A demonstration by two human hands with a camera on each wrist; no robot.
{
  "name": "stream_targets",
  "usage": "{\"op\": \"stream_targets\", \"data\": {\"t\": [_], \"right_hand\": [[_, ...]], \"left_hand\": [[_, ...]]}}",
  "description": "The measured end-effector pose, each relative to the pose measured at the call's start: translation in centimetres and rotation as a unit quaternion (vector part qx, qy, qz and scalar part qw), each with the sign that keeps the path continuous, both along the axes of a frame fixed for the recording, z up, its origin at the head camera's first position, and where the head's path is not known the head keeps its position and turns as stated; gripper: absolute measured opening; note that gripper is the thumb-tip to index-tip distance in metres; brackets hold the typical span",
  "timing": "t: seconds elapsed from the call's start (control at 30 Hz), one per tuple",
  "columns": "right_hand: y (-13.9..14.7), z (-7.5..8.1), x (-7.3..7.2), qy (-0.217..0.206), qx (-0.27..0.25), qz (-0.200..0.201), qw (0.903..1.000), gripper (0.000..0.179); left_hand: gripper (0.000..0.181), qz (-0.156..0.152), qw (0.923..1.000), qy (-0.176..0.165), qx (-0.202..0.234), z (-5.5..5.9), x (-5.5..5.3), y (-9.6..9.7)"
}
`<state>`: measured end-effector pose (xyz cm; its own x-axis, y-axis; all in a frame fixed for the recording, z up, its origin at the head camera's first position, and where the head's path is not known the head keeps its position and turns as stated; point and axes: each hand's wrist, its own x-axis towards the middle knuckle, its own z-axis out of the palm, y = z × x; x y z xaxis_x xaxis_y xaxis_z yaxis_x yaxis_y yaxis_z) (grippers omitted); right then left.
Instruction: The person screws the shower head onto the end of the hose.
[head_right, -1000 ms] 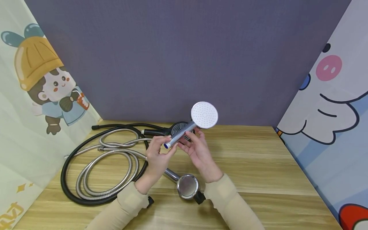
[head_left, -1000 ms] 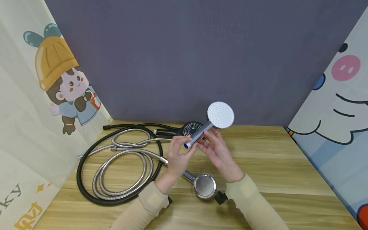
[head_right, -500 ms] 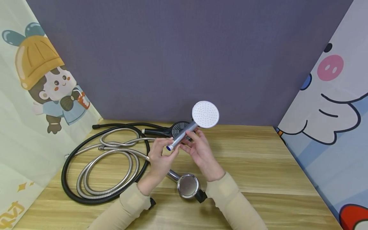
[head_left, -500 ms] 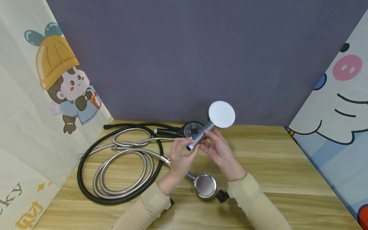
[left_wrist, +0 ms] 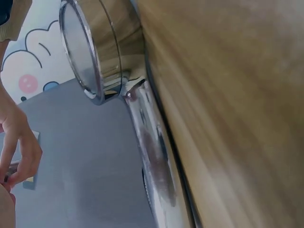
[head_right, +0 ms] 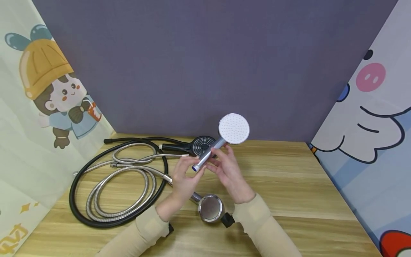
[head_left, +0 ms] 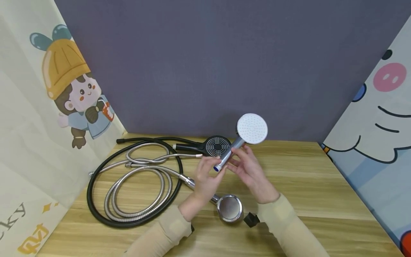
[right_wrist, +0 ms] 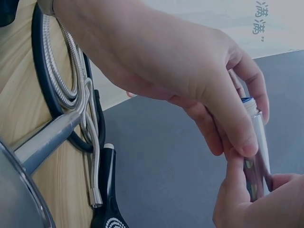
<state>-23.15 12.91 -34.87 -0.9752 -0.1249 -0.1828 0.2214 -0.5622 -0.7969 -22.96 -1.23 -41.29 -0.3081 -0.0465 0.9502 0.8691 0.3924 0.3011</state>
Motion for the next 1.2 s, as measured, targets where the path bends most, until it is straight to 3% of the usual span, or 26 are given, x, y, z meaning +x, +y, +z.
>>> {"op": "stream_targets", "data": {"t": [0.23,0.37,0.7,0.9,1.2], "right_hand": [[0.3,0.2,0.2,0.007,0.019,-0.014,0.9997,0.060],[0.3,0.3,0.4,0.017,0.012,-0.028,0.9994,0.064],[0.9,1.1,0.8,0.031,0.008,-0.035,0.9989,0.066],[1.5,1.4,0.9,0.026,0.010,-0.036,0.9990,0.064],[2.5,1.5,0.9,0.014,0.004,-0.032,0.9994,0.061]], "left_hand": [[0.037,-0.006,0.9999,-0.011,-0.011,-0.1,0.2,0.0],[0.041,-0.013,0.9995,-0.021,-0.020,-0.1,0.2,0.0],[0.060,-0.051,0.9907,-0.098,-0.079,1.5,0.9,-1.8],[0.066,-0.051,0.9831,-0.132,-0.117,2.2,-0.1,-3.8],[0.062,-0.012,0.9706,-0.183,-0.156,2.9,-2.0,-7.5]]}}
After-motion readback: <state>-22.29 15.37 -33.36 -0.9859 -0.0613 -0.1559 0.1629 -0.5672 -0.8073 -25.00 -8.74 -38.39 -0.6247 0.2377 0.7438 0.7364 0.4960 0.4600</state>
